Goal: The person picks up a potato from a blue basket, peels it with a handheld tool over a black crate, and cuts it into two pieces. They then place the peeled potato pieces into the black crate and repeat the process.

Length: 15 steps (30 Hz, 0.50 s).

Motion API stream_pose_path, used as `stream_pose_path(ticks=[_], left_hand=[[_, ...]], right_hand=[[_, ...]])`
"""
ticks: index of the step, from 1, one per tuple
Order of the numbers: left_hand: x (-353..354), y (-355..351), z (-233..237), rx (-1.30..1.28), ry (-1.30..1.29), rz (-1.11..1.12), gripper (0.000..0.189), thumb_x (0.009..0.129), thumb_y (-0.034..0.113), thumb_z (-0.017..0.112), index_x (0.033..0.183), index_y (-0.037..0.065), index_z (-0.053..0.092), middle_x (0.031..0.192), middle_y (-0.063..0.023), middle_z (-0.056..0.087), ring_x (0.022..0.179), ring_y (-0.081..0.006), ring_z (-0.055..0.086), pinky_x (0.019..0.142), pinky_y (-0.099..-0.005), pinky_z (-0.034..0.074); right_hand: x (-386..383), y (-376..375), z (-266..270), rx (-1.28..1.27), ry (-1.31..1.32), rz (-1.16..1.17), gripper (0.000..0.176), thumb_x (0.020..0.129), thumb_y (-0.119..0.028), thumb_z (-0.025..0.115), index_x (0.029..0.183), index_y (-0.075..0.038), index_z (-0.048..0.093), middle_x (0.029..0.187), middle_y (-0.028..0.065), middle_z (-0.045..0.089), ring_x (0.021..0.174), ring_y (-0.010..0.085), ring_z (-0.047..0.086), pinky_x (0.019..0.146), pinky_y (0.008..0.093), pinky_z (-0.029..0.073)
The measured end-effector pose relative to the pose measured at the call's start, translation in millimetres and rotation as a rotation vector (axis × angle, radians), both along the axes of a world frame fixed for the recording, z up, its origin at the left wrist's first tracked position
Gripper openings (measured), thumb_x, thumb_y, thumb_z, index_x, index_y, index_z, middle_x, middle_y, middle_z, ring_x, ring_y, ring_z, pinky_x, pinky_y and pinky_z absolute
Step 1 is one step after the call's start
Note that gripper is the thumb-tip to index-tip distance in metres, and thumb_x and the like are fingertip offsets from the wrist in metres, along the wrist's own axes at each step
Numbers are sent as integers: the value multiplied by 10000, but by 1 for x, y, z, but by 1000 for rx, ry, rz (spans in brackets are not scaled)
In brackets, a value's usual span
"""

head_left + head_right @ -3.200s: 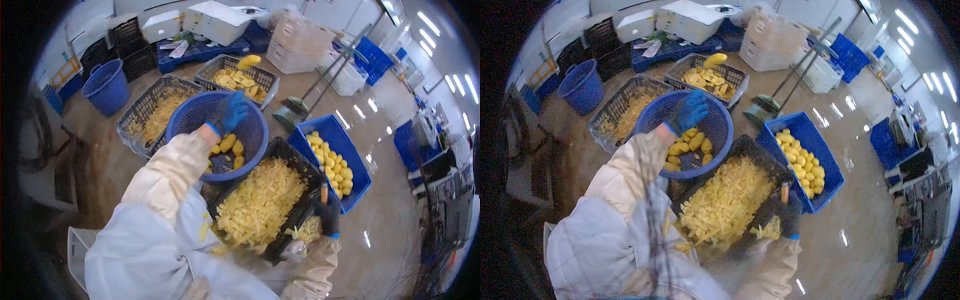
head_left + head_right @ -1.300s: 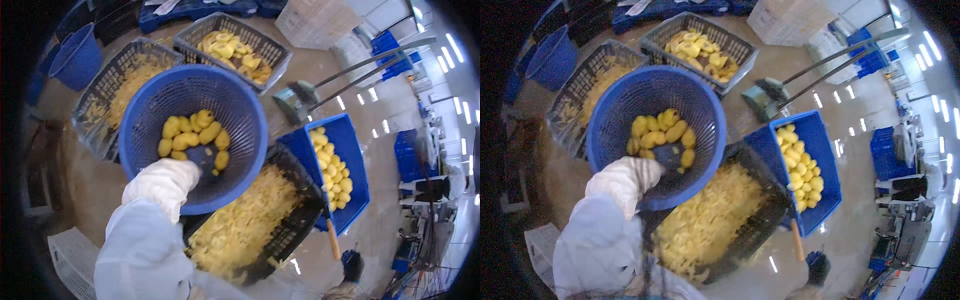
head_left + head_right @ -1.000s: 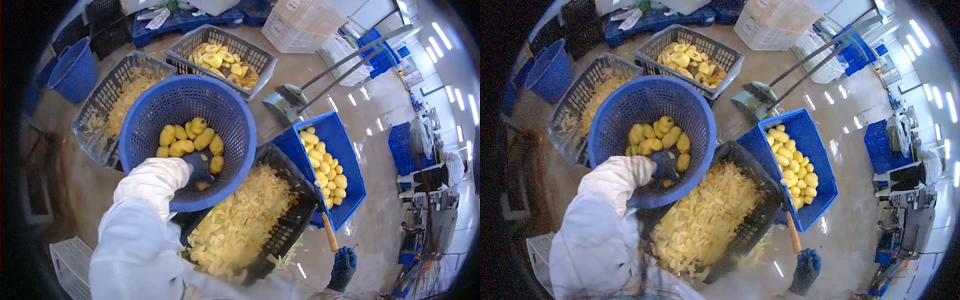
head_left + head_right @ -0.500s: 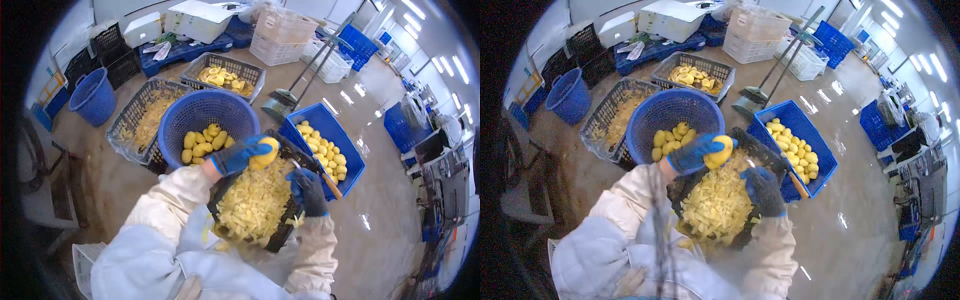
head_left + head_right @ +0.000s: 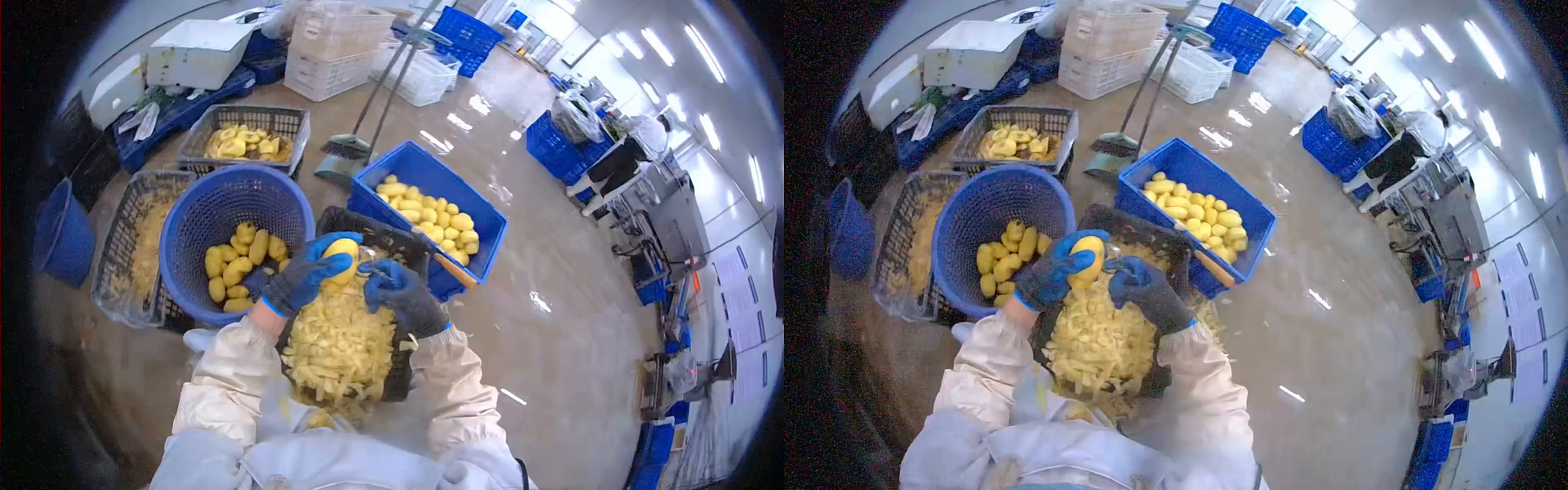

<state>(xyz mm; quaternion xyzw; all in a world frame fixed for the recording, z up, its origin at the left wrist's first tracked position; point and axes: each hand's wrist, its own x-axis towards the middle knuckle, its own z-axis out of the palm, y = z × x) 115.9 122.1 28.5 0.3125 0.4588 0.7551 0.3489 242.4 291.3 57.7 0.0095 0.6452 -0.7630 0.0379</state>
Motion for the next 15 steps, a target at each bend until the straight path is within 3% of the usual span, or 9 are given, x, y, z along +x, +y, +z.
stream_pose_path(ticks=[3, 5, 7, 8, 10, 15], left_hand=[[-1, -5, -24, 34, 182, 138, 538, 856, 301, 635, 1275, 6, 471, 1151, -80, 570, 988, -152, 561, 877, -306, 473], [9, -8, -17, -7, 37, 108, 521, 870, 303, 615, 1274, 8, 472, 1136, -58, 575, 967, -137, 569, 829, -292, 496], [15, -9, -17, 34, -122, 61, 501, 874, 308, 609, 1259, 13, 482, 1111, -56, 583, 948, -137, 579, 806, -294, 505], [9, -8, -22, 88, -282, -20, 482, 878, 313, 603, 1243, 19, 493, 1086, -55, 591, 929, -138, 589, 784, -296, 515], [11, -4, -28, 103, -377, -70, 467, 876, 323, 604, 1228, 34, 501, 1060, -64, 597, 912, -150, 600, 768, -308, 524], [4, 5, -38, 208, -902, -15, 378, 882, 349, 589, 1156, 94, 538, 1006, -88, 615, 891, -210, 626, 763, -381, 548]], right_hand=[[-11, 2, -44, 167, -63, -190, 208, 838, -144, 634, 1034, -73, 630, 805, 15, 607, 631, 83, 532, 545, 228, 435], [-16, -1, -42, 402, -21, -251, 122, 862, -154, 612, 932, -69, 666, 802, 26, 627, 607, 68, 542, 516, 225, 436], [-23, 1, -57, 684, 336, -382, 159, 848, -130, 623, 987, -57, 648, 782, 21, 628, 535, 78, 523, 482, 221, 430], [-27, -1, -65, 675, 321, -393, 159, 848, -130, 623, 987, -57, 648, 782, 21, 628, 535, 78, 523, 482, 221, 430], [-24, -18, -40, 252, 166, -524, 209, 834, -108, 635, 1034, -51, 624, 777, 22, 629, 512, 73, 503, 475, 200, 418], [-24, 4, -25, 127, 128, -591, 205, 840, -75, 612, 1038, -22, 605, 775, 14, 612, 580, 31, 500, 494, 163, 394]])
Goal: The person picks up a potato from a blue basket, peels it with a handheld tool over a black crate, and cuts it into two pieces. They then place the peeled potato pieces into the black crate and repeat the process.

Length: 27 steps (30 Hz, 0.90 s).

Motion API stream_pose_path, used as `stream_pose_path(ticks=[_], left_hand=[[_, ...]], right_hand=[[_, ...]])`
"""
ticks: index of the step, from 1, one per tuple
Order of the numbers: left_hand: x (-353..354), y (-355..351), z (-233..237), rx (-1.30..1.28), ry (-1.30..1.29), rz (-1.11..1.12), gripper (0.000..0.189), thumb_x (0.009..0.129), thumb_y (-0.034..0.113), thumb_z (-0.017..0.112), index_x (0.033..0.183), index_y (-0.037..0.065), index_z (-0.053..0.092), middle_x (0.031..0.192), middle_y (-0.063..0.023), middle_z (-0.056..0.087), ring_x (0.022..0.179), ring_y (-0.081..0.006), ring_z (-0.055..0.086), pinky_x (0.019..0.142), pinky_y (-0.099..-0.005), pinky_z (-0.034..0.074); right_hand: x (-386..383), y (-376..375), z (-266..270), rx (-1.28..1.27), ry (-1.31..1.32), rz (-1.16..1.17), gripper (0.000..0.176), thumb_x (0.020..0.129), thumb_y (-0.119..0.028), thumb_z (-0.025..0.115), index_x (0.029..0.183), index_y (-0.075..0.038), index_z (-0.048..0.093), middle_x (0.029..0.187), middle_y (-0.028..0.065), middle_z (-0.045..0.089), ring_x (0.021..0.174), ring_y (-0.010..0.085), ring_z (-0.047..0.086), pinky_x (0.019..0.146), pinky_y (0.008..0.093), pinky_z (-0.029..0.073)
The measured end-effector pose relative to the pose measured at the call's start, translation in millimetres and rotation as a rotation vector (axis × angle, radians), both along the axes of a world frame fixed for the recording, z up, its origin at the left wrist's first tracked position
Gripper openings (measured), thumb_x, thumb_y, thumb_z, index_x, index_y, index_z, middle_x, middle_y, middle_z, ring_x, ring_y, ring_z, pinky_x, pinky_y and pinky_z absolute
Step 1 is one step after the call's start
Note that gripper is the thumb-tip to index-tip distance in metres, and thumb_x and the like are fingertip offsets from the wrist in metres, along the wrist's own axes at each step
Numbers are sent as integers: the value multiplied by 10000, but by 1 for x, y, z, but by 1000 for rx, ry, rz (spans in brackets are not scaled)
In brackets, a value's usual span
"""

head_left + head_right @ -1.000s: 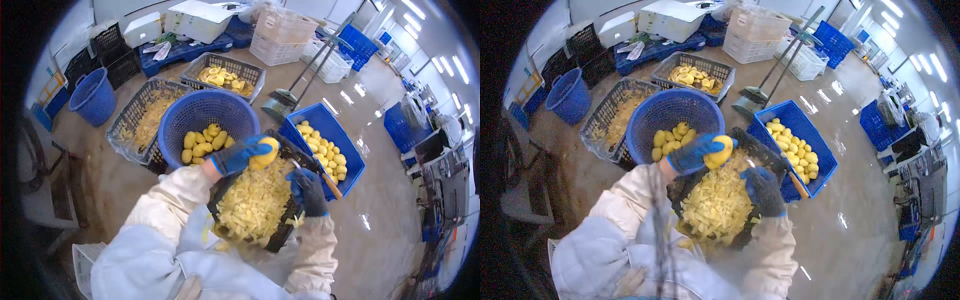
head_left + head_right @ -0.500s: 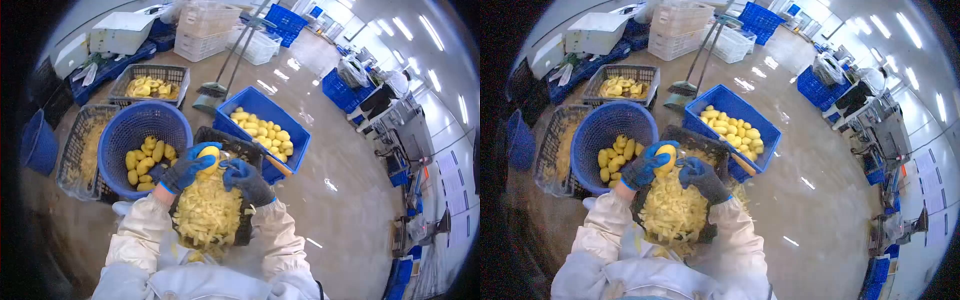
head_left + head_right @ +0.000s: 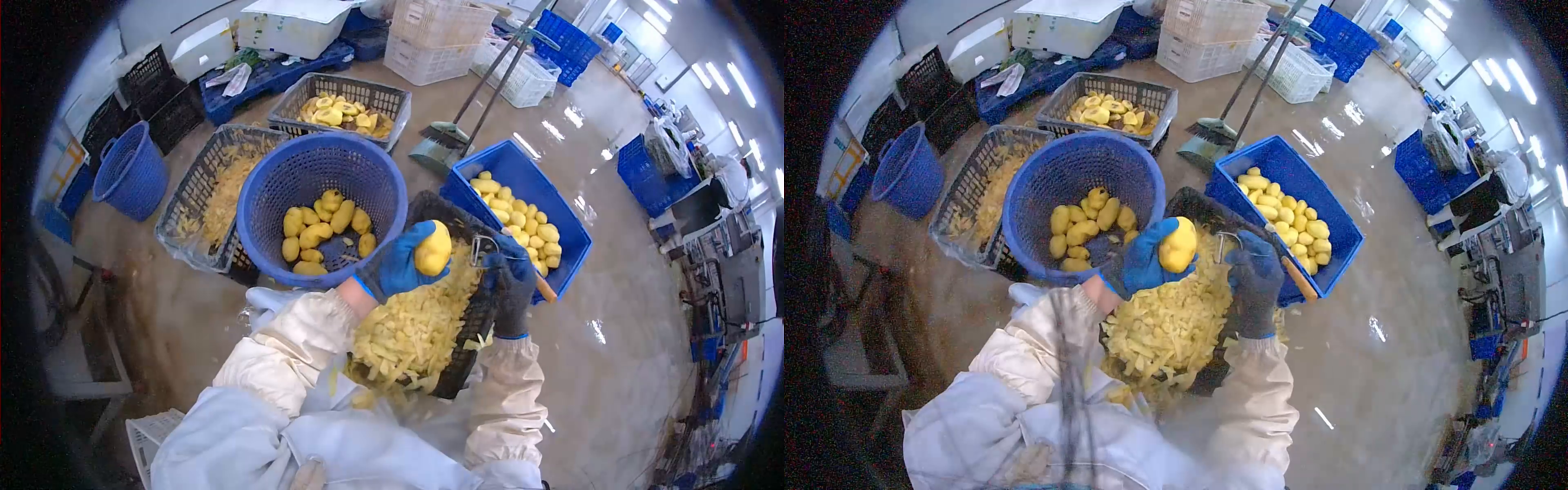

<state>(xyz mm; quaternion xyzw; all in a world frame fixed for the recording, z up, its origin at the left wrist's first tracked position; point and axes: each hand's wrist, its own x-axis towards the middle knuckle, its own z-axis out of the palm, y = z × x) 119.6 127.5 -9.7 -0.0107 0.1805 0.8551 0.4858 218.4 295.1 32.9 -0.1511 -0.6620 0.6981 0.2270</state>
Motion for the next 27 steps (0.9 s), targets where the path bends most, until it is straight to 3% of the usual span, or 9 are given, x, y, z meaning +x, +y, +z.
stream_pose_path(ticks=[3, 6, 8, 11, 13, 15, 24, 26, 27], left_hand=[[-4, 4, -10, 86, -29, -33, 366, 905, 351, 552, 1132, 64, 543, 1015, -107, 622, 877, -225, 630, 783, -389, 545], [2, 13, -25, 104, -25, -105, 394, 914, 357, 532, 1143, 36, 539, 1016, -123, 629, 874, -231, 633, 774, -381, 542], [16, 5, -18, 48, 191, -202, 382, 922, 341, 519, 1150, 36, 553, 1001, -97, 644, 864, -215, 638, 690, -356, 545], [46, 0, 7, 37, 201, -295, 464, 897, 390, 548, 1177, 21, 526, 1046, -142, 626, 885, -272, 632, 680, -355, 536], [28, -1, 3, 46, 67, -242, 459, 894, 394, 552, 1176, 33, 528, 1050, -142, 623, 888, -278, 630, 688, -366, 544], [10, -2, -14, 107, -139, -135, 460, 882, 405, 569, 1177, 54, 527, 1069, -147, 613, 904, -292, 625, 715, -398, 562], [19, -5, 18, 235, -157, -228, 539, 860, 400, 592, 1260, 57, 477, 1199, -171, 553, 1041, -318, 576, 730, -377, 553], [17, -5, 18, 280, -177, -234, 551, 861, 400, 589, 1273, 56, 467, 1219, -173, 541, 1064, -327, 564, 731, -373, 552], [14, -5, 17, 279, -117, -220, 515, 866, 372, 594, 1248, 46, 482, 1198, -173, 548, 1041, -313, 579, 740, -389, 554]], right_hand=[[-2, -7, -23, 272, 216, 105, 155, 824, -57, 647, 973, -21, 627, 770, 22, 614, 607, 78, 534, 558, 223, 450], [9, -42, -10, 475, 42, 223, 106, 809, -37, 660, 912, -22, 638, 763, 31, 609, 649, 102, 554, 604, 259, 473], [-10, 9, -49, 451, 105, 180, 78, 826, -76, 649, 879, -21, 639, 751, 45, 606, 646, 106, 561, 590, 262, 464], [-20, 64, -53, 779, 239, -111, 133, 861, -150, 628, 884, -20, 636, 753, 48, 613, 598, 100, 556, 534, 243, 437], [-14, 58, -32, -65, 41, -49, 181, 896, -193, 586, 911, -19, 630, 758, 52, 617, 559, 93, 544, 489, 217, 414], [-10, 27, -16, -69, 15, 30, 183, 902, -194, 581, 925, -18, 624, 762, 51, 618, 552, 89, 537, 480, 208, 411], [-11, 9, -11, -98, 206, 123, 188, 922, -186, 532, 945, -19, 616, 949, 89, 644, 776, 143, 612, 676, 265, 489], [-9, 1, -8, 227, 246, 304, 177, 910, -151, 520, 968, -14, 615, 992, 98, 630, 824, 155, 602, 749, 282, 477], [-9, 2, -12, 184, 218, 314, 172, 887, -122, 537, 987, -2, 612, 999, 107, 620, 846, 161, 590, 782, 293, 467]])
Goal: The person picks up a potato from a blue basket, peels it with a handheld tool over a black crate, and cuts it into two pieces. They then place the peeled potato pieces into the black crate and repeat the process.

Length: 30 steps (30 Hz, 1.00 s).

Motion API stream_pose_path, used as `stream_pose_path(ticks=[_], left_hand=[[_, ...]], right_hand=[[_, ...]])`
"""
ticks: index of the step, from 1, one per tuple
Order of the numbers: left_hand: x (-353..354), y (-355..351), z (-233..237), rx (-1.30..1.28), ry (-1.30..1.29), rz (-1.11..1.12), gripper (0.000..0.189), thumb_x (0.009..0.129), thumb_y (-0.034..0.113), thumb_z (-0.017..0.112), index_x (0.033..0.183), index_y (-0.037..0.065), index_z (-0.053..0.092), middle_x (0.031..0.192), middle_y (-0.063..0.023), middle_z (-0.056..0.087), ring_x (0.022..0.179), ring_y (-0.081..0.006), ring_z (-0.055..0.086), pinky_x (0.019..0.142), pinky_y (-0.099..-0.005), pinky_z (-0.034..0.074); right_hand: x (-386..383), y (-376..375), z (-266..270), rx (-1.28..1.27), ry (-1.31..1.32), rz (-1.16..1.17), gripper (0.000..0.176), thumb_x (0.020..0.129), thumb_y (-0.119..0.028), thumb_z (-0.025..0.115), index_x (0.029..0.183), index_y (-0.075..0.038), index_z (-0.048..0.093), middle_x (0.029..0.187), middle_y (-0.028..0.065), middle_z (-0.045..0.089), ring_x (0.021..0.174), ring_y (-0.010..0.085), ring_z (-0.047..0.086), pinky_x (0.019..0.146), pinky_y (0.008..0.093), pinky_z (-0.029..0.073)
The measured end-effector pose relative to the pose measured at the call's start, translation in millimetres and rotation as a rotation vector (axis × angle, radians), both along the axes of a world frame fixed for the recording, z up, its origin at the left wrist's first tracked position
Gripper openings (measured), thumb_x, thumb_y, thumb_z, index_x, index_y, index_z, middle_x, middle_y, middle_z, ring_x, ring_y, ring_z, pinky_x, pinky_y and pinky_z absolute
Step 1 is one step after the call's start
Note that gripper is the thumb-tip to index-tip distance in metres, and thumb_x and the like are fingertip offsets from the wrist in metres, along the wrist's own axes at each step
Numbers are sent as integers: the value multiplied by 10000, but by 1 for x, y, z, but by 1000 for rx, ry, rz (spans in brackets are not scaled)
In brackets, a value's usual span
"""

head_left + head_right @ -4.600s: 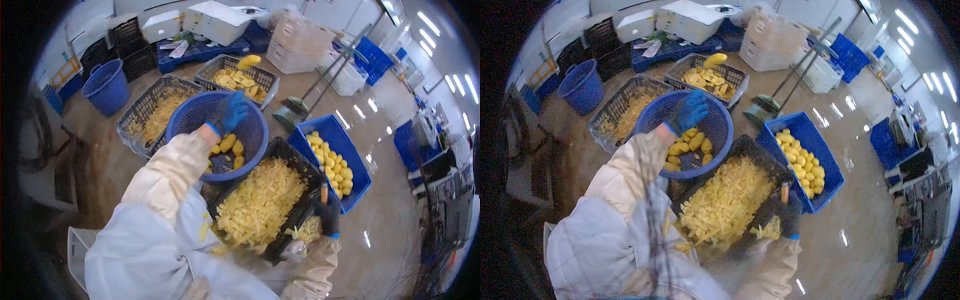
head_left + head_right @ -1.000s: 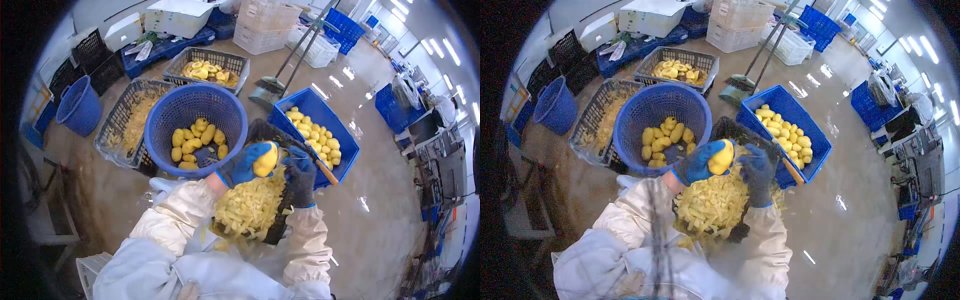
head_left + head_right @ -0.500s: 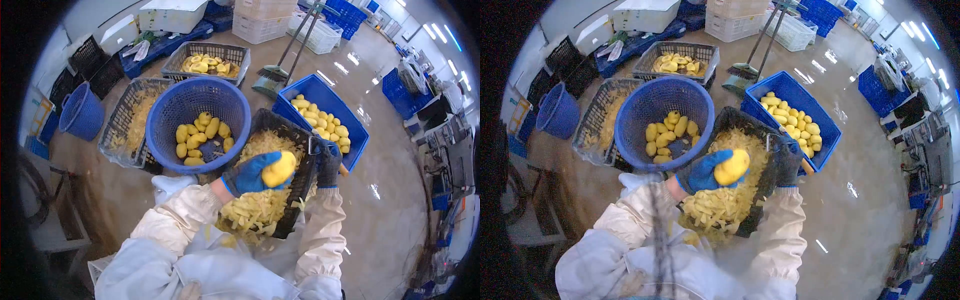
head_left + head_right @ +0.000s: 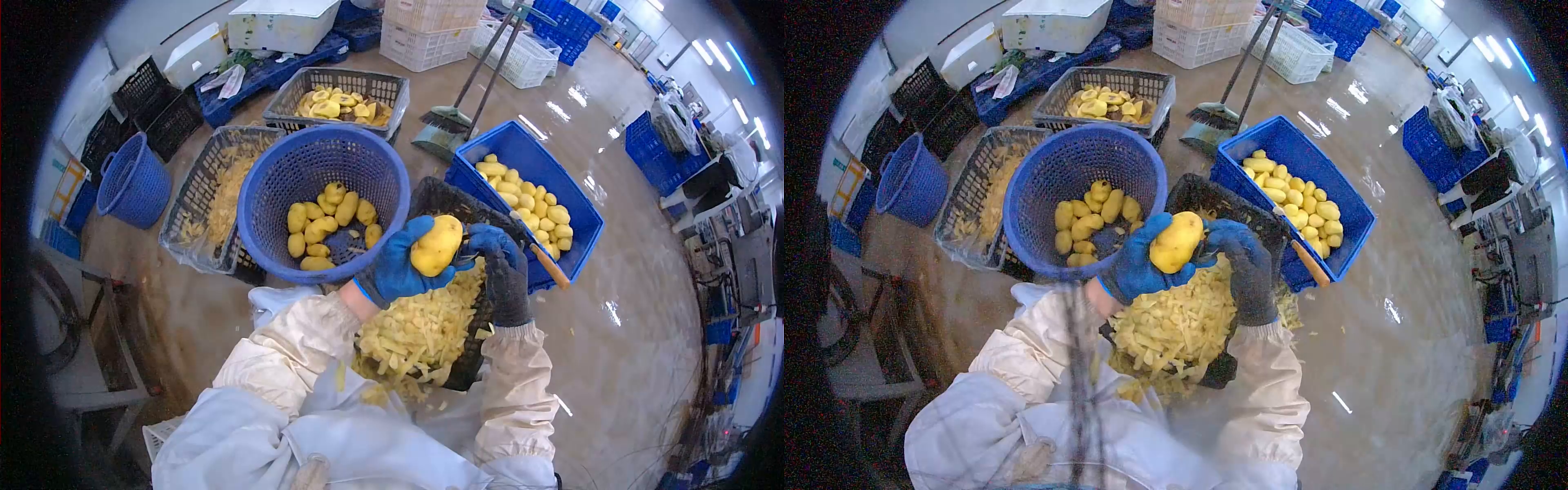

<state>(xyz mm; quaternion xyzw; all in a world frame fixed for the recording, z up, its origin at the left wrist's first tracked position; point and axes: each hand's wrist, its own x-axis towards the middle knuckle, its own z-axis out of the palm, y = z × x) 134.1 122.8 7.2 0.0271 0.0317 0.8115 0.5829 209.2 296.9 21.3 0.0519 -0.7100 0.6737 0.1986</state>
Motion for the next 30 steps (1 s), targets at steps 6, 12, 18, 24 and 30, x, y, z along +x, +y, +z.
stream_pose_path(ticks=[6, 12, 18, 24, 30], left_hand=[[2, 2, -13, -205, 377, 282, 467, 877, 297, 591, 1248, 38, 477, 1148, -129, 581, 996, -236, 602, 749, -361, 541], [9, 5, -8, -243, 399, 330, 418, 874, 266, 597, 1214, 44, 499, 1106, -112, 594, 967, -214, 608, 779, -355, 534], [-3, 3, -33, -214, 14, 246, 363, 887, 304, 573, 1140, 47, 533, 1079, -128, 609, 946, -226, 615, 792, -393, 533], [12, 4, -39, -314, 63, 32, 378, 888, 330, 568, 1168, 79, 539, 1073, -135, 618, 916, -279, 619, 735, -406, 531], [0, 2, -28, -131, -80, 104, 420, 901, 370, 551, 1165, 44, 538, 1079, -125, 617, 926, -251, 614, 778, -387, 530]], right_hand=[[2, -8, -26, 92, -72, -277, 184, 870, -134, 577, 1013, -29, 626, 955, 29, 612, 706, 70, 527, 632, 187, 427], [7, -16, -25, -381, -251, -177, 169, 835, -92, 611, 994, -41, 636, 921, 13, 621, 630, 38, 505, 500, 154, 381], [23, -24, -7, -44, -201, -123, 161, 833, -87, 640, 983, -30, 651, 800, -10, 621, 610, 40, 516, 527, 184, 414], [0, 19, -46, 108, -12, -250, 96, 835, -78, 641, 917, -28, 644, 759, -28, 578, 629, 43, 496, 536, 201, 408], [10, -8, -2, -316, -217, -225, 67, 836, -86, 641, 872, -34, 620, 735, -12, 565, 596, 51, 491, 496, 206, 398]])
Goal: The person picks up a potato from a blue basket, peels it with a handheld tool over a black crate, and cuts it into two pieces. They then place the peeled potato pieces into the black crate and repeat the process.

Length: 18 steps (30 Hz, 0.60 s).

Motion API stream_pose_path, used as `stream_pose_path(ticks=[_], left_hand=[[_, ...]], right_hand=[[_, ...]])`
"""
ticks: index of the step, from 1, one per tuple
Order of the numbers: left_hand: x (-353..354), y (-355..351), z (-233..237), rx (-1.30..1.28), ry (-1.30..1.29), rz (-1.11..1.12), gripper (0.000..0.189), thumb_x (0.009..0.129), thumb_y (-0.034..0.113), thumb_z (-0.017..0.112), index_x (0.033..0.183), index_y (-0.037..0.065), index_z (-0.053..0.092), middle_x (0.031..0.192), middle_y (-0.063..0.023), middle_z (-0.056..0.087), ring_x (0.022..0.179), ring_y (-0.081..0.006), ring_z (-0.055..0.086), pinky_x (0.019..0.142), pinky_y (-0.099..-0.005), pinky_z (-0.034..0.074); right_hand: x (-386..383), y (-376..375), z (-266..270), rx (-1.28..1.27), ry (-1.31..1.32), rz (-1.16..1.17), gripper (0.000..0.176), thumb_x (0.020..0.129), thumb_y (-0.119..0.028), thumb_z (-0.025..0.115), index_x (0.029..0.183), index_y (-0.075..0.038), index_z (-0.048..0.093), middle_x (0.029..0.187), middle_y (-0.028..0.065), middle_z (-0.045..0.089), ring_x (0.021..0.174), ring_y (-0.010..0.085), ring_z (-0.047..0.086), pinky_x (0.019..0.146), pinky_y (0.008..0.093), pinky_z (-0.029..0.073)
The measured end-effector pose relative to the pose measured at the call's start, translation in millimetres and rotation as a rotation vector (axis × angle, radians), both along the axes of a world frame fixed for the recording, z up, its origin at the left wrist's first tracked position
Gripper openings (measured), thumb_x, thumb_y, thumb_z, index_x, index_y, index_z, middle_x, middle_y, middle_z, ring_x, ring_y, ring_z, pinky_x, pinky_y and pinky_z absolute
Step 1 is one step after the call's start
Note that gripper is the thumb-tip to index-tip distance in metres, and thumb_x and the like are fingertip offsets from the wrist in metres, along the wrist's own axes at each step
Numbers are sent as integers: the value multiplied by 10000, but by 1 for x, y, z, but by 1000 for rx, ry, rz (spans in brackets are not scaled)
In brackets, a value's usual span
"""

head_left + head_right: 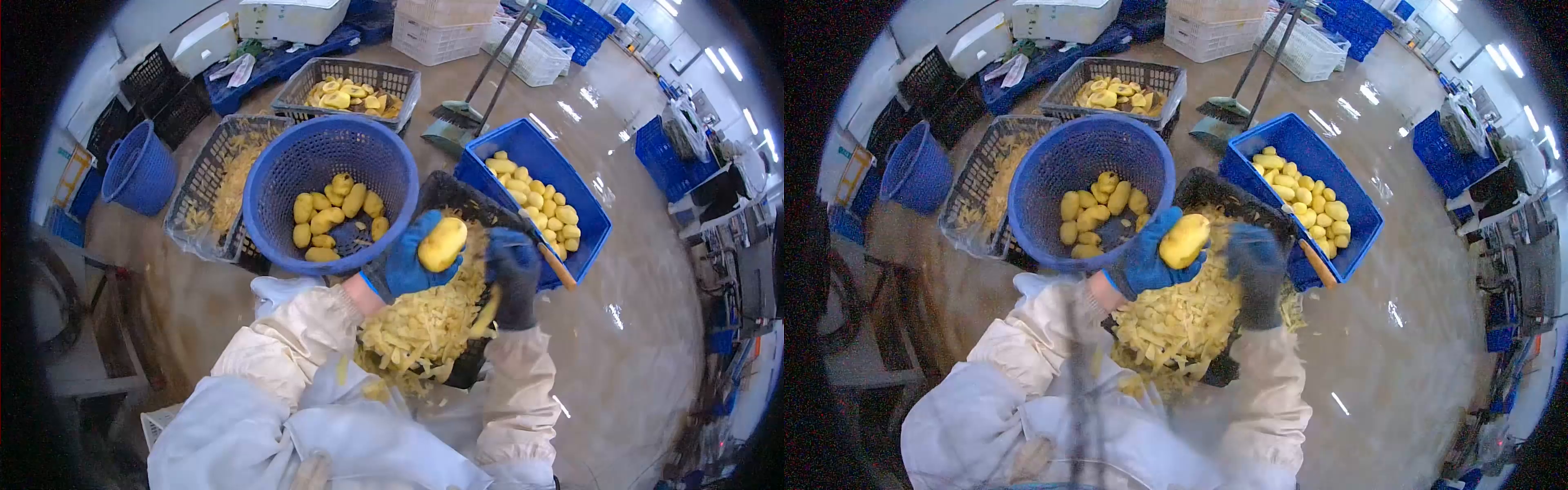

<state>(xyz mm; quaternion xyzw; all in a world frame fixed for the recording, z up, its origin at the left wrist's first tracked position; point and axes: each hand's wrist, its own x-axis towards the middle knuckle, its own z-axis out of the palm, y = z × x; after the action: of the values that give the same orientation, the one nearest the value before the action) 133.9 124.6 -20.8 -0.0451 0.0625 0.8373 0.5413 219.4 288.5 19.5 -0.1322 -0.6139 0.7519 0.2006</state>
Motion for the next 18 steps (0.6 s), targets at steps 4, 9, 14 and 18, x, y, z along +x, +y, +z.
stream_pose_path(ticks=[4, 9, 14, 18], left_hand=[[6, 6, 0, -140, 363, 42, 424, 927, 327, 518, 1206, 7, 519, 1131, -109, 605, 980, -201, 605, 811, -358, 519], [21, -2, 22, -326, 831, 107, 426, 956, 280, 458, 1272, -6, 476, 1149, -83, 596, 1009, -153, 589, 882, -294, 478], [9, 7, -12, -337, 1021, 242, 433, 958, 311, 458, 1275, 17, 483, 1118, -74, 602, 985, -146, 595, 833, -287, 497], [21, 0, 13, -282, 605, 15, 426, 948, 371, 472, 1234, 57, 512, 1093, -80, 609, 931, -144, 608, 761, -332, 529]], right_hand=[[11, -30, 4, 303, -177, 251, 96, 857, -131, 635, 864, -35, 636, 789, 20, 609, 592, 81, 524, 500, 212, 410], [-18, 59, -56, 439, 151, -121, 87, 855, -125, 621, 848, -40, 633, 700, 18, 591, 509, 79, 493, 472, 206, 392], [3, 6, -11, 165, -24, 3, 95, 836, -135, 621, 850, -41, 629, 667, 11, 580, 495, 72, 483, 452, 199, 381], [-13, 54, -37, 456, 99, -139, 101, 840, -123, 612, 873, -28, 619, 723, 15, 597, 604, 86, 536, 495, 218, 431]])
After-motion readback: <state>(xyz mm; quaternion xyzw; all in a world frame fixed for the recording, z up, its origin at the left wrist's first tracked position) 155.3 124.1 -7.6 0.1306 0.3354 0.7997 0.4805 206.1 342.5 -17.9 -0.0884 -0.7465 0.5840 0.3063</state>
